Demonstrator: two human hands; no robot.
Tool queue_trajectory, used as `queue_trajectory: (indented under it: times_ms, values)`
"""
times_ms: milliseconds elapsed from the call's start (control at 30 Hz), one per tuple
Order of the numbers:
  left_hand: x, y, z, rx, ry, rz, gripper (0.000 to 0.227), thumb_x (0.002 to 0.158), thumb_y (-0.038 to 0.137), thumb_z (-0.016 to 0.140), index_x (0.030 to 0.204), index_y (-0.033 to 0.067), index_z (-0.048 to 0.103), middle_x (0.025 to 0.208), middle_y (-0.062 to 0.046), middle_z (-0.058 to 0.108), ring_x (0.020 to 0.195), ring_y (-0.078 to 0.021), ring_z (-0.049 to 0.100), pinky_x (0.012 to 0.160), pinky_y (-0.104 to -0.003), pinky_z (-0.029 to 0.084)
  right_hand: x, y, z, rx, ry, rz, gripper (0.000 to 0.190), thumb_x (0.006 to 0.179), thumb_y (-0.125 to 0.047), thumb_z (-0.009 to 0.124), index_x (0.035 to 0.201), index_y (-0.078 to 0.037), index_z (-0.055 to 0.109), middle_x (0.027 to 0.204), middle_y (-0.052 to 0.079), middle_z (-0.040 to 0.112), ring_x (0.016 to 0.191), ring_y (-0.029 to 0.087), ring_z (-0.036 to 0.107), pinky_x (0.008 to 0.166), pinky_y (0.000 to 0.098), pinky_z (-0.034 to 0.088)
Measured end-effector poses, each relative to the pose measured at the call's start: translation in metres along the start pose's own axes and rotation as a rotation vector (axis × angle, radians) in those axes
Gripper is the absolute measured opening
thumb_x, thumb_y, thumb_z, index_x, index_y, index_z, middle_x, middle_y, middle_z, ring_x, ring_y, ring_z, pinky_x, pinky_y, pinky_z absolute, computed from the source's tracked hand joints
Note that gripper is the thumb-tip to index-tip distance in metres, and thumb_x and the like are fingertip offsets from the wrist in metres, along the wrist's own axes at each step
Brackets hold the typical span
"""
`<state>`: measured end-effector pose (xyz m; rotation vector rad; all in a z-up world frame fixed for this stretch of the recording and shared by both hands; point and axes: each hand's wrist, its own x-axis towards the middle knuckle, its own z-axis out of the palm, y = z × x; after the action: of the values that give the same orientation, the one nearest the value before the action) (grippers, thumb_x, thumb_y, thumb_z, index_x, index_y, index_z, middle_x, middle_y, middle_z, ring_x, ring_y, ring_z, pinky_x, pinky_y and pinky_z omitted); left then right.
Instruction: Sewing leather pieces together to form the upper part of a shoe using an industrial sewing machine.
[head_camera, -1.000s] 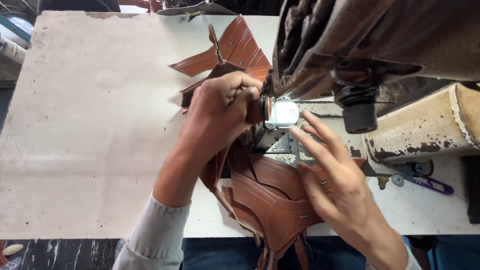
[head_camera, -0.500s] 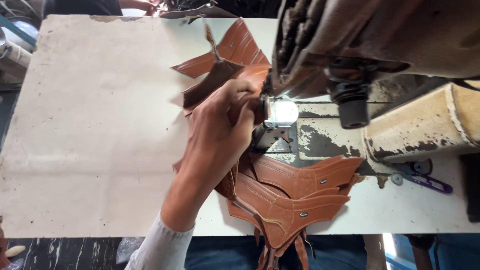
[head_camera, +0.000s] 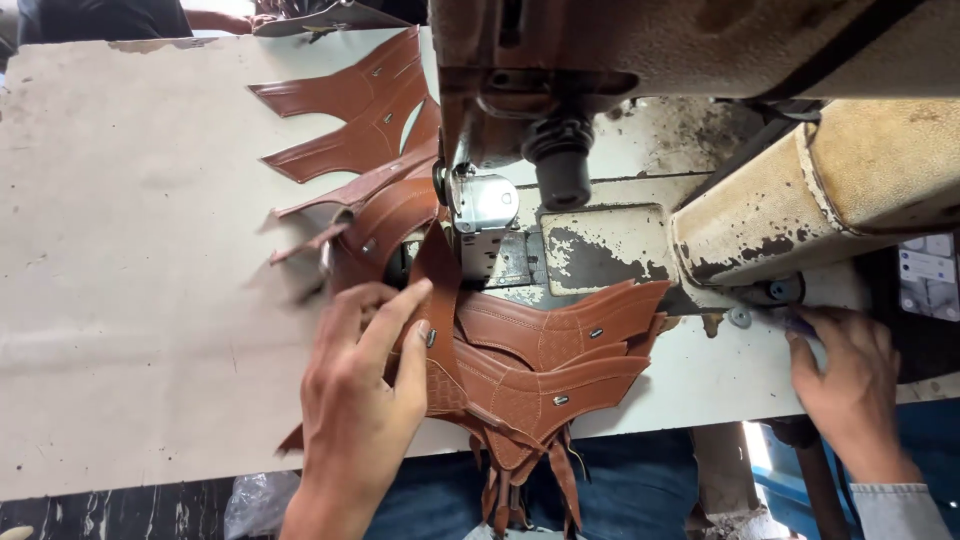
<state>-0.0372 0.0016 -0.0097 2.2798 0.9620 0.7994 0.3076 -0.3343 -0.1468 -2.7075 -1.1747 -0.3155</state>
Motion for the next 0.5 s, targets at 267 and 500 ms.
queue_trajectory:
  times_ms: [267,500]
  values:
    - [-0.029,0.044,0.027,-0.002,0.146,0.321,0.036,0.085,-0.002,0.073,0.121,0.0018,0.070,0.098,-0.011,0.066,0.096,-0.0269,0.064,0.087,-0.040,0.054,-0.005,-0.043,-0.060,0.360,0.136,0.051,0.018,0.108,-0.010,0.076,0.124,-0.004,0.071,0.115,0.012,0.072,0.098,0.018,0.071,0.088,0.0298,0.058]
    - [-0.013,0.065,0.043,-0.069,-0.002,0.482,0.029,0.093,0.019,0.081,0.114,0.0022,0.070,0.081,-0.006,0.059,0.079,-0.0240,0.059,0.071,-0.039,0.048,0.062,-0.221,-0.145,0.952,-0.078,-0.310,0.033,0.080,-0.012,0.080,0.111,-0.007,0.069,0.103,0.008,0.072,0.091,0.012,0.073,0.078,0.0257,0.062]
